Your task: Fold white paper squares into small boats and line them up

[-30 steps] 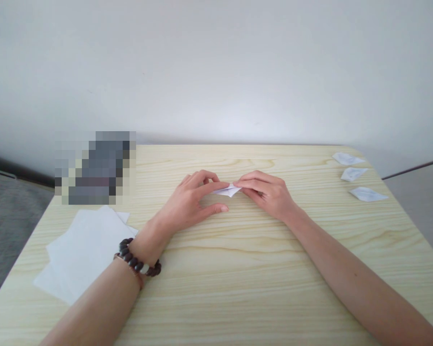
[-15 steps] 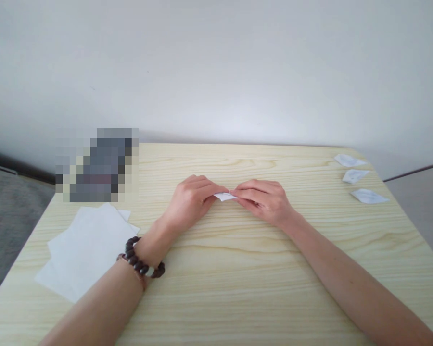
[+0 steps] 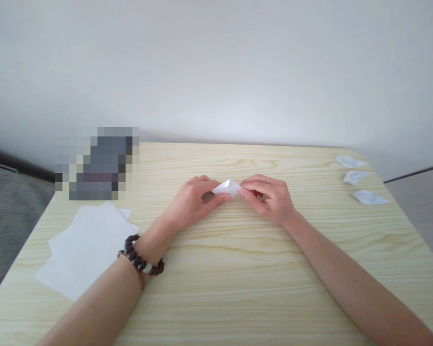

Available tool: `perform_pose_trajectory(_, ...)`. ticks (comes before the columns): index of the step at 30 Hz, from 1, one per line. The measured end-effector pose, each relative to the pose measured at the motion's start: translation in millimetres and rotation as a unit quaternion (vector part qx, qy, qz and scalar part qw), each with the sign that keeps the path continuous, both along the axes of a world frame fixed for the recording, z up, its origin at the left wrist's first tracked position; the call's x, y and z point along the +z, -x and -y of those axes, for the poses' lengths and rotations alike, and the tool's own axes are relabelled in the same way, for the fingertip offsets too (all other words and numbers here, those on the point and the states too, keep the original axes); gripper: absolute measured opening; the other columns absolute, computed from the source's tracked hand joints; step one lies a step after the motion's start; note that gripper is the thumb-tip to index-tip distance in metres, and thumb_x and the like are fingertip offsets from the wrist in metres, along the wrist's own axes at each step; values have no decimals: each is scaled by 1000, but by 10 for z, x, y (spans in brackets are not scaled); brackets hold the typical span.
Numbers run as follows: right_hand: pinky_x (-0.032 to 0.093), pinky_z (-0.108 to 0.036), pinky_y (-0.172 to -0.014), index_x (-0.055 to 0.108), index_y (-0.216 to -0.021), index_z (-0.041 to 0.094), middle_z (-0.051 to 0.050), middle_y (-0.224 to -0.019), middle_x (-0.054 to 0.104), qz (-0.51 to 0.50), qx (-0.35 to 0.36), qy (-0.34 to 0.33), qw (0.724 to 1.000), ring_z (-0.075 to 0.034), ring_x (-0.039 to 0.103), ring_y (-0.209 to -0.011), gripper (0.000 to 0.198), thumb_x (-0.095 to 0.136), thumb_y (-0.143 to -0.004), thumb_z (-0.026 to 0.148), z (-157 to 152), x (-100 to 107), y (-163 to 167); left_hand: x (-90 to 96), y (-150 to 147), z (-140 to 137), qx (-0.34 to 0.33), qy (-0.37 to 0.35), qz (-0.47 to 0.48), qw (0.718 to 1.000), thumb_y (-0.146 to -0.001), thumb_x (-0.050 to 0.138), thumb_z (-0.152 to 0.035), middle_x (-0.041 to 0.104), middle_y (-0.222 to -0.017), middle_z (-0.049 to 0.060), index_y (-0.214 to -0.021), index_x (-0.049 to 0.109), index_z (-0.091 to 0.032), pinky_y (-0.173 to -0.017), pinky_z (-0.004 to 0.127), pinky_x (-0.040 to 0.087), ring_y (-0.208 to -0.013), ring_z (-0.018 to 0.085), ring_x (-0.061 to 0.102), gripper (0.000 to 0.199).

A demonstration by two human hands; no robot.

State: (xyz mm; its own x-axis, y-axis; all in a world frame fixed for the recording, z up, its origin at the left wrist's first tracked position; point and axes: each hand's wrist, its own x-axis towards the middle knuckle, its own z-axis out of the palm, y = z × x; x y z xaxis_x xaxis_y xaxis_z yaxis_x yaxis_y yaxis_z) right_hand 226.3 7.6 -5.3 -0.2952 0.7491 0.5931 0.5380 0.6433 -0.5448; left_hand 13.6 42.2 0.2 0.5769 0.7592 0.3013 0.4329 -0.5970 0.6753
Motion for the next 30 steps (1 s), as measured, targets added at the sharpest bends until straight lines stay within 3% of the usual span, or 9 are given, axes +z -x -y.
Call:
perform_pose_trajectory(6,41,-22,-49,66,-76,17,-3,-71,67,-14,-6,49,999,-10,55,-57,15,56,-87,20,-11,32,-18,59,-6,21,4,6,5,1000,-92,52,-34,60,-68,1,-80,66,-14,-62,25,41,-63,12,53,27)
perform_pose_trajectory(13,33,-22,-46,62,-67,16,1,-60,58,-29,-23,164,986,-8,45,-50,24,57,-87,27,-30,34,-47,67,19,3,11,110,31,993,-90,54,-34,71,-88,4,-102,70,-17,-69,26,46,-78,15,62,25)
perform_pose_trajectory(17,40,-25,-58,60,-65,17,0,-64,57,2,-11,174,985,-11,51,-61,23,56,-87,24,-63,34,-51,52,9,-18,12,47,-1,999,-87,58,-29,71,-83,2,-94,71,-19,-81,31,44,-80,16,61,18)
perform_pose_trajectory(21,43,-27,-67,62,-70,16,-3,-78,55,34,-21,150,988,-15,54,-75,17,57,-85,21,-79,18,-43,22,-7,-32,15,-3,-28,999,-87,58,-27,70,-82,3,-85,70,-17,-81,33,43,-85,19,59,16)
perform_pose_trajectory(28,47,-28,-73,68,-95,18,-5,-92,58,58,-16,140,988,-16,57,-84,12,62,-86,25,-94,-20,-38,-10,-20,-41,36,-6,-48,998,-83,62,-23,70,-79,1,-101,69,-20,-80,33,43,-82,18,58,19)
perform_pose_trajectory(30,47,-27,-71,68,-92,18,-4,-87,62,51,-2,151,987,-15,58,-80,11,63,-86,26,-108,-25,-45,-31,-10,-47,33,-23,-51,998,-84,62,-25,70,-80,1,-95,70,-19,-80,34,44,-83,19,58,14)
